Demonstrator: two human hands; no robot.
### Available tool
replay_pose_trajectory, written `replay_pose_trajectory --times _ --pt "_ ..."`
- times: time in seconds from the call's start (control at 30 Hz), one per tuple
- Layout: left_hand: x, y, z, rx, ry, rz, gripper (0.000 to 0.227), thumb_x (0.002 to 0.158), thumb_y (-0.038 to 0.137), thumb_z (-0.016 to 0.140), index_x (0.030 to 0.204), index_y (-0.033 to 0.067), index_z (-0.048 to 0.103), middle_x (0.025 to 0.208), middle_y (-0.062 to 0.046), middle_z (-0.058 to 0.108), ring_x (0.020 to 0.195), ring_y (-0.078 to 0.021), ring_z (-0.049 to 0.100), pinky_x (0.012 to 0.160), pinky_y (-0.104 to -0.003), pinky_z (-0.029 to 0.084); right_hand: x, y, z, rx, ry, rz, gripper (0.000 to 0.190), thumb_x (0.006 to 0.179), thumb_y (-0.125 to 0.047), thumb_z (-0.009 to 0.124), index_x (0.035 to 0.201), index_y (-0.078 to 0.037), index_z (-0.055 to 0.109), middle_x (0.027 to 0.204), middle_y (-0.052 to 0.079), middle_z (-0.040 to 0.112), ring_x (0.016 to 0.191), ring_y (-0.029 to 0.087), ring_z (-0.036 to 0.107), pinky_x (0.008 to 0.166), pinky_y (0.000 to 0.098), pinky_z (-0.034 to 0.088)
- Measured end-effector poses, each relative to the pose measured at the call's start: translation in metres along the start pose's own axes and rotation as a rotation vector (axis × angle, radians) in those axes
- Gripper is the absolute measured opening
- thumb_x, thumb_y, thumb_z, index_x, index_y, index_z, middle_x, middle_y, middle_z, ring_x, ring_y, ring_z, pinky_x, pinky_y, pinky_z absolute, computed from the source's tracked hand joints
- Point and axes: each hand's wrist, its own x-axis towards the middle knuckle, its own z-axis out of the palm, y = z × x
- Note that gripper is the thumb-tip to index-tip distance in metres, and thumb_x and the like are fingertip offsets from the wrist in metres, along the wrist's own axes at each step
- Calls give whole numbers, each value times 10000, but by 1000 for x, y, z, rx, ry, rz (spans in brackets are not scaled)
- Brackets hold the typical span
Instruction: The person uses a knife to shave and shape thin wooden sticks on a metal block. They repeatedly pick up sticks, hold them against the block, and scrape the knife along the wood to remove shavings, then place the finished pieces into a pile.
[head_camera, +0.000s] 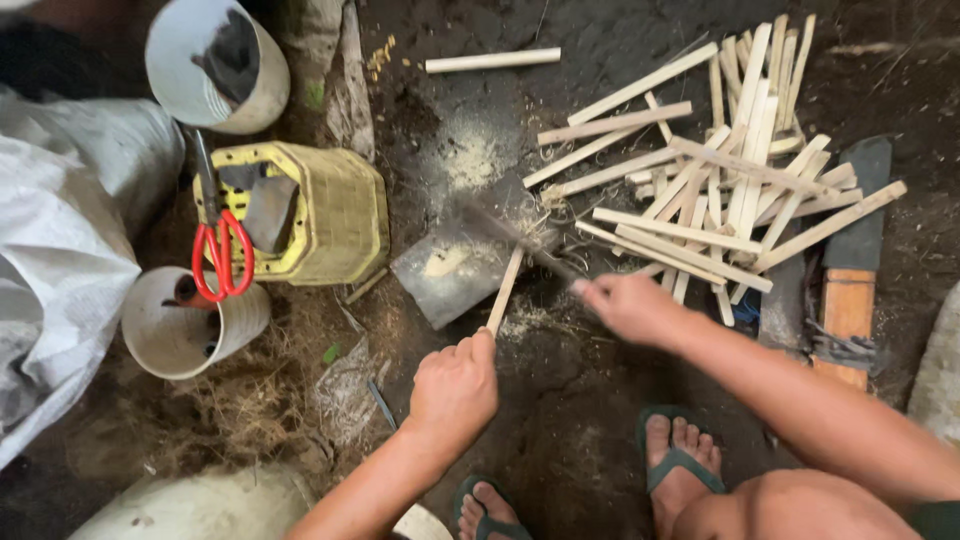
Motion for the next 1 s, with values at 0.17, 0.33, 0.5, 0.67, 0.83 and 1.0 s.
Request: replay_pose_trajectory --times 0.17,0.33,0.5,0.67,0.83,1.0 --pt "6 2 -4 -51 -42 -70 99 836 86 605 902 59 537 668 -92 623 574 -280 669 526 -421 526 7 6 6 115 196 -184 597 1017 -585 464 910 -60 727 826 219 708 760 409 699 728 484 555" --pt "10 1 -8 -179 -177 -250 140 910 126 584 910 28 485 643 -170 640 556 -379 660 512 -493 526 -34 2 32 66 -32 -252 515 952 -573 484 959 -108 705 679 214 697 691 406 689 667 493 532" --pt "15 2 -19 -261 -120 -291 148 940 130 566 980 13 485 655 -206 661 572 -414 664 517 -529 513 -7 2 10 134 55 -221 493 963 -552 500 944 -116 729 722 183 716 685 376 710 660 483 542" --pt "20 4 -22 -248 -111 -287 156 971 146 577 972 25 479 646 -199 655 565 -413 657 519 -527 511 -6 3 8 204 115 -157 576 999 -559 502 871 -48 734 750 203 707 718 394 700 681 492 543" --pt "20 3 -26 -251 -142 -297 194 935 143 581 1034 7 482 622 -205 660 551 -419 658 507 -537 508 -27 -4 24 108 -19 -146 536 942 -564 498 891 -71 703 712 229 688 708 411 677 681 506 519" --pt "29 3 -36 -307 -79 -344 211 974 156 560 1122 17 503 696 -204 684 613 -425 677 538 -543 516 11 11 10 193 98 -84 650 994 -579 452 790 -11 691 695 226 674 691 391 688 716 477 536"
